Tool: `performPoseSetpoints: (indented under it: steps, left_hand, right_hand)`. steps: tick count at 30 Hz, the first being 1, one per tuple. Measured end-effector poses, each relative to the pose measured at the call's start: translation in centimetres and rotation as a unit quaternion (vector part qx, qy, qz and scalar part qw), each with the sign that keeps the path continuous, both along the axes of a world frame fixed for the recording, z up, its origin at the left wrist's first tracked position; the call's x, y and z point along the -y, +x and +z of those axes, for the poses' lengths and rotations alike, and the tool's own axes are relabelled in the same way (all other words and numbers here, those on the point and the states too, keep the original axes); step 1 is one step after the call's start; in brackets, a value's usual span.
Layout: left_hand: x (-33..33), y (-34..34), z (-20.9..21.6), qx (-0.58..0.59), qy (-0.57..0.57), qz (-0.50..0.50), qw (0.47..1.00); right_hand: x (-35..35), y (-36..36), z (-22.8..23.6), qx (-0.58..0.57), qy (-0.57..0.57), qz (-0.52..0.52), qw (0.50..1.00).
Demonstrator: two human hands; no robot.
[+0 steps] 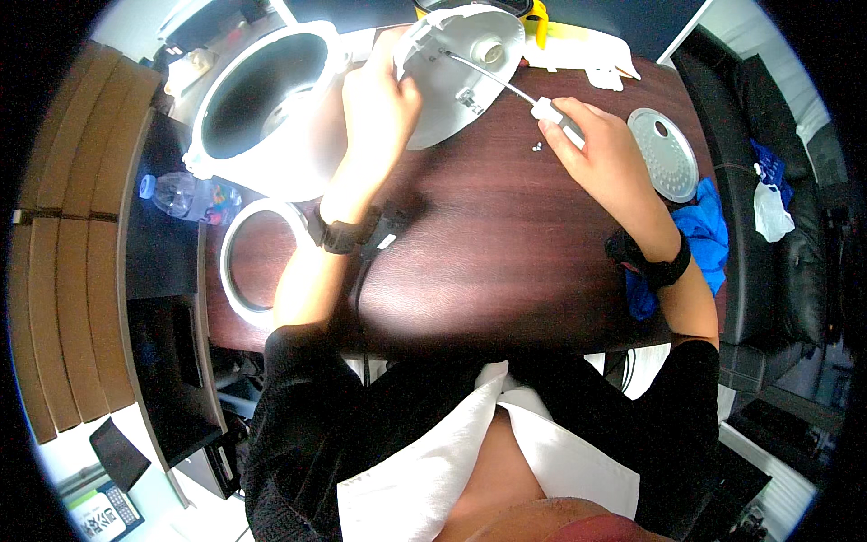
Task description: The person uses a screwdriver to remove screws from a white plastic appliance part, then inserts small metal components into the part and secures them with the screwdriver.
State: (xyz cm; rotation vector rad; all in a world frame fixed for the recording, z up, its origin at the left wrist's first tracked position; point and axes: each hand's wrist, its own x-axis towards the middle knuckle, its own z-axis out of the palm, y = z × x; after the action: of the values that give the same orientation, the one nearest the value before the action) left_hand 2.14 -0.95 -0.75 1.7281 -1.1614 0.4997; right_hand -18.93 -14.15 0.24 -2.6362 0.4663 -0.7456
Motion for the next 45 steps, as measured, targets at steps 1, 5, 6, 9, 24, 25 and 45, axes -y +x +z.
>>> performPoseSetpoints:
  steps: [1, 5, 6, 9, 24, 25, 45]
  left_hand:
    - [-0.1, 0.0, 0.1, -0.008, 0.007, -0.001, 1.000]
    - [-0.1, -0.1, 0.1, -0.018, 0.009, -0.003, 1.000]
    - [-0.1, -0.1, 0.1, -0.017, 0.010, -0.004, 1.000]
    - [-0.1, -0.2, 0.2, -0.018, 0.013, -0.002, 1.000]
    - [0.0, 0.3, -0.1, 0.023, 0.001, -0.005, 1.000]
    - [0.0, 0.3, -0.2, 0.038, -0.006, -0.003, 0.999]
    - [0.1, -0.3, 0.1, 0.012, 0.013, 0.004, 1.000]
  right_hand:
    - [-0.1, 0.1, 0.1, -0.003, 0.004, -0.002, 1.000]
    - [0.1, 0.0, 0.1, -0.003, -0.003, 0.002, 1.000]
    - [0.1, 0.0, 0.0, 0.002, -0.009, 0.004, 1.000]
    - [0.3, 0.1, -0.2, 0.010, -0.031, 0.012, 0.999]
    - [2.4, 0.6, -0.7, -0.077, 0.243, 0.095, 0.962]
    - [2.4, 0.7, -0.8, -0.116, 0.326, 0.101, 0.933]
    - [0.6, -0.8, -1.0, 0.014, -0.016, -0.004, 1.000]
